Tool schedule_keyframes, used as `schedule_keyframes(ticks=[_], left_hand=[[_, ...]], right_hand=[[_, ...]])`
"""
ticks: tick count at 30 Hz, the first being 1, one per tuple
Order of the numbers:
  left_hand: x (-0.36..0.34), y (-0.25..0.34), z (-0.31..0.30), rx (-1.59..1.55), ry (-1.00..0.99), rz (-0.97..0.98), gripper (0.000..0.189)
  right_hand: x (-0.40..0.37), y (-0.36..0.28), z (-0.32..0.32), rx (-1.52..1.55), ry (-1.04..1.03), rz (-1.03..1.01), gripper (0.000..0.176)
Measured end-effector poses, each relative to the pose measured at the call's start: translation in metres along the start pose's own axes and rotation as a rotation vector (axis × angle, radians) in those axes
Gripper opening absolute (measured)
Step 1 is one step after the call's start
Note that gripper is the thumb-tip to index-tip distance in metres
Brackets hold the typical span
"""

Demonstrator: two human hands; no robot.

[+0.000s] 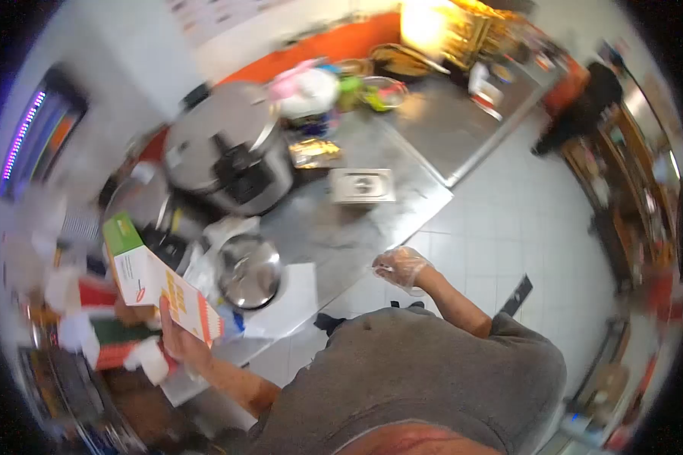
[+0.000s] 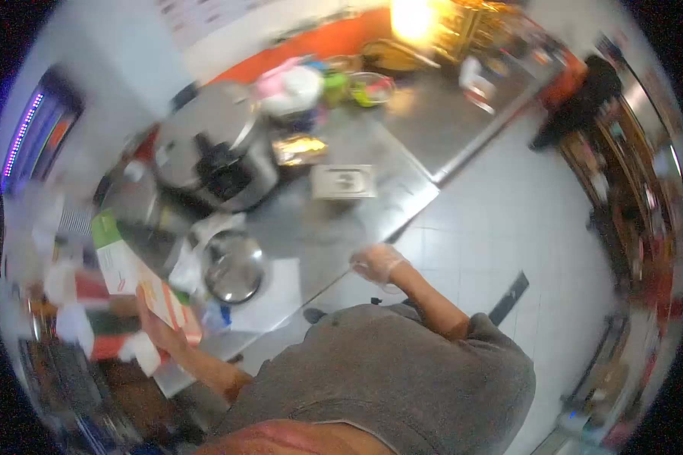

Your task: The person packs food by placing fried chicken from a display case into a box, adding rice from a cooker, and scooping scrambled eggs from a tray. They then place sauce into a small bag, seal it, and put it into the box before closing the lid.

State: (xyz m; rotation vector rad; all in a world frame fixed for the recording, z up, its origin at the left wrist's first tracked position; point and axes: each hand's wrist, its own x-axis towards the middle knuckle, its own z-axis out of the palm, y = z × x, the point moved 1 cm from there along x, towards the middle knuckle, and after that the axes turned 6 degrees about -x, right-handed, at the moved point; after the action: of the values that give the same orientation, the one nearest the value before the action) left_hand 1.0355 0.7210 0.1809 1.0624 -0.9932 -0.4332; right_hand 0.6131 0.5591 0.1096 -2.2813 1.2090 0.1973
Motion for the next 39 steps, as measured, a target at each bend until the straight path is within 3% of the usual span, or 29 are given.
schedule_keyframes(ticks=[2, 4, 5, 7, 9, 10, 11, 13, 14, 16, 21, 23, 24, 25, 27, 29, 31, 33, 35, 36, 38, 39], left_hand=[[0.0, 0.002, 0.085, 0.113, 0.018, -0.063, 0.048], [0.003, 0.005, 0.183, 0.444, -0.363, 0.24, 0.033], [0.005, 0.003, 0.226, 0.426, -0.401, 0.286, 0.024], [-0.005, -0.003, 0.303, 0.687, -0.583, -0.12, 0.023], [-0.014, -0.017, 0.38, 0.915, -0.575, -0.082, 0.018], [-0.016, -0.033, 0.405, 0.968, -0.655, -0.022, 0.016], [-0.017, -0.049, 0.431, 0.954, -0.66, -0.012, 0.016], [-0.025, -0.077, 0.48, 0.698, -0.586, 0.229, 0.024], [-0.03, -0.09, 0.504, 0.686, -0.588, 0.22, 0.024], [-0.036, -0.118, 0.555, 0.102, -0.461, -0.317, 0.031], [-0.026, -0.193, 0.684, -0.236, -0.261, -0.285, 0.029], [-0.015, -0.228, 0.741, -0.238, -0.295, -0.385, 0.028], [-0.014, -0.241, 0.778, -0.254, -0.167, -0.445, 0.026], [-0.006, -0.251, 0.821, -0.308, -0.166, -0.428, 0.026], [0.004, -0.271, 0.888, -0.67, -0.185, -0.617, 0.025], [0.013, -0.296, 0.947, -0.705, -0.212, -0.695, 0.03], [0.026, -0.313, 0.99, -0.434, -0.433, -0.527, 0.034], [0.033, -0.302, 1.033, -0.533, -0.451, -0.609, 0.028], [0.045, -0.281, 1.07, -0.496, -0.448, -0.721, 0.032], [0.049, -0.291, 1.09, -0.505, -0.427, -0.689, 0.033], [0.063, -0.31, 1.115, -0.502, -0.38, -0.637, 0.033], [0.07, -0.316, 1.123, -0.459, -0.351, -0.623, 0.032]], right_hand=[[-0.029, 0.052, 0.011, -0.001, -0.008, 0.031, 0.027], [-0.067, 0.111, 0.031, 0.023, 0.106, 0.062, 0.027], [-0.087, 0.134, 0.025, 0.026, 0.178, 0.062, 0.026], [-0.131, 0.177, 0.019, 0.046, 0.16, 0.17, 0.026], [-0.171, 0.224, 0.001, 0.166, 0.15, 0.409, 0.026], [-0.181, 0.26, 0.01, 0.15, 0.161, 0.416, 0.027], [-0.191, 0.276, -0.005, 0.146, 0.172, 0.429, 0.027], [-0.209, 0.305, -0.032, 0.161, 0.17, 0.563, 0.028], [-0.21, 0.325, -0.038, 0.154, 0.165, 0.575, 0.028], [-0.201, 0.369, -0.051, 0.122, 0.232, 0.52, 0.03], [-0.161, 0.475, -0.099, 0.285, 0.352, 0.485, 0.034], [-0.146, 0.53, -0.12, 0.252, 0.359, 0.433, 0.034], [-0.146, 0.555, -0.124, 0.196, 0.38, 0.458, 0.033], [-0.145, 0.585, -0.141, 0.127, 0.408, 0.482, 0.033], [-0.146, 0.64, -0.183, 0.14, 0.42, 0.545, 0.033], [-0.159, 0.681, -0.216, 0.187, 0.371, 0.607, 0.034], [-0.154, 0.728, -0.258, 0.303, 0.435, 0.786, 0.032], [-0.138, 0.765, -0.301, 0.277, 0.559, 0.762, 0.031], [-0.104, 0.813, -0.328, 0.628, 0.802, 0.567, 0.031], [-0.085, 0.837, -0.35, 0.632, 0.801, 0.546, 0.031], [-0.041, 0.864, -0.408, 1.012, 0.72, 0.381, 0.033], [-0.011, 0.903, -0.424, 1.072, 0.714, 0.215, 0.033]])
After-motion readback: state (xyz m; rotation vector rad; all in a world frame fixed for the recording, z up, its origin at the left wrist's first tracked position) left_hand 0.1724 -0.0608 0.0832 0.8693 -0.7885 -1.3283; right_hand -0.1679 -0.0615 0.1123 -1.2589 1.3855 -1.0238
